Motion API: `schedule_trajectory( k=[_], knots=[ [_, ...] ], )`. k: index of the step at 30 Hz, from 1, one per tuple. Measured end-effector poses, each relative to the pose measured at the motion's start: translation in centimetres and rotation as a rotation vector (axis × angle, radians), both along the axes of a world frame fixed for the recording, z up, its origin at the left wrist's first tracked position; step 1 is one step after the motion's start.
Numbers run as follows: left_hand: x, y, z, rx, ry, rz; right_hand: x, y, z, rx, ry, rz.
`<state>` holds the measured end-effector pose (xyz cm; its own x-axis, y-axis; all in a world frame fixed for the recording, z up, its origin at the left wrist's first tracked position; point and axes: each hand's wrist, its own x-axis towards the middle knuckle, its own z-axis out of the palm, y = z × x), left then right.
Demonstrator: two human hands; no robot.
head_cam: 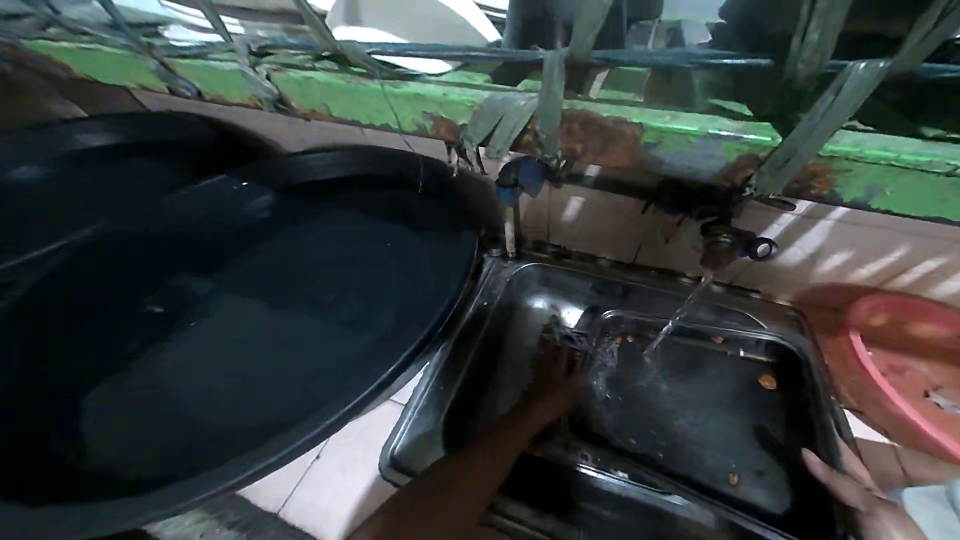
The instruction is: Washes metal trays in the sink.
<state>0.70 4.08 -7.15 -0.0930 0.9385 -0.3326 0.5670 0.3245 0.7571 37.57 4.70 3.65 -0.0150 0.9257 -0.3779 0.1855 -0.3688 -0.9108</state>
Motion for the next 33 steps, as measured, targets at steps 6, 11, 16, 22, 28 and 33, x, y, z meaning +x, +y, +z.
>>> schedule_trajectory(
  k=[6, 11, 16, 22, 28, 33],
  knots=[
    [-1.6, 0.4, 9.6, -0.252, -0.421, 0.357, -2.7, 2.0, -7.9, -0.272, 0.171, -0.077],
    [-1.5, -0.6, 18.2, 0.006, -0.138, 0.355, -12.1, 5.8, -11.7, -0.446, 0.309, -0.166],
    [-1.4, -3.9, 19.6, 0.390, 0.207, 0.227, -17.6, 10.6, -6.6, -0.254, 0.343, -0.124],
    [-3.9, -3.1, 10.0, 0.006, -0.434, 0.635, -13.5, 14.0, 2.3, 0.220, 0.136, -0.070],
    [2.7, -3.5, 0.1, -0.146, -0.625, 0.469, -12.5, 14.9, 15.6, 0.375, -1.072, 0.368],
    [8.5, 1.2, 1.9, -0.013, -0.903, 0.553, -17.4, 14.7, 18.8, 0.233, -0.866, 0.684]
  ],
)
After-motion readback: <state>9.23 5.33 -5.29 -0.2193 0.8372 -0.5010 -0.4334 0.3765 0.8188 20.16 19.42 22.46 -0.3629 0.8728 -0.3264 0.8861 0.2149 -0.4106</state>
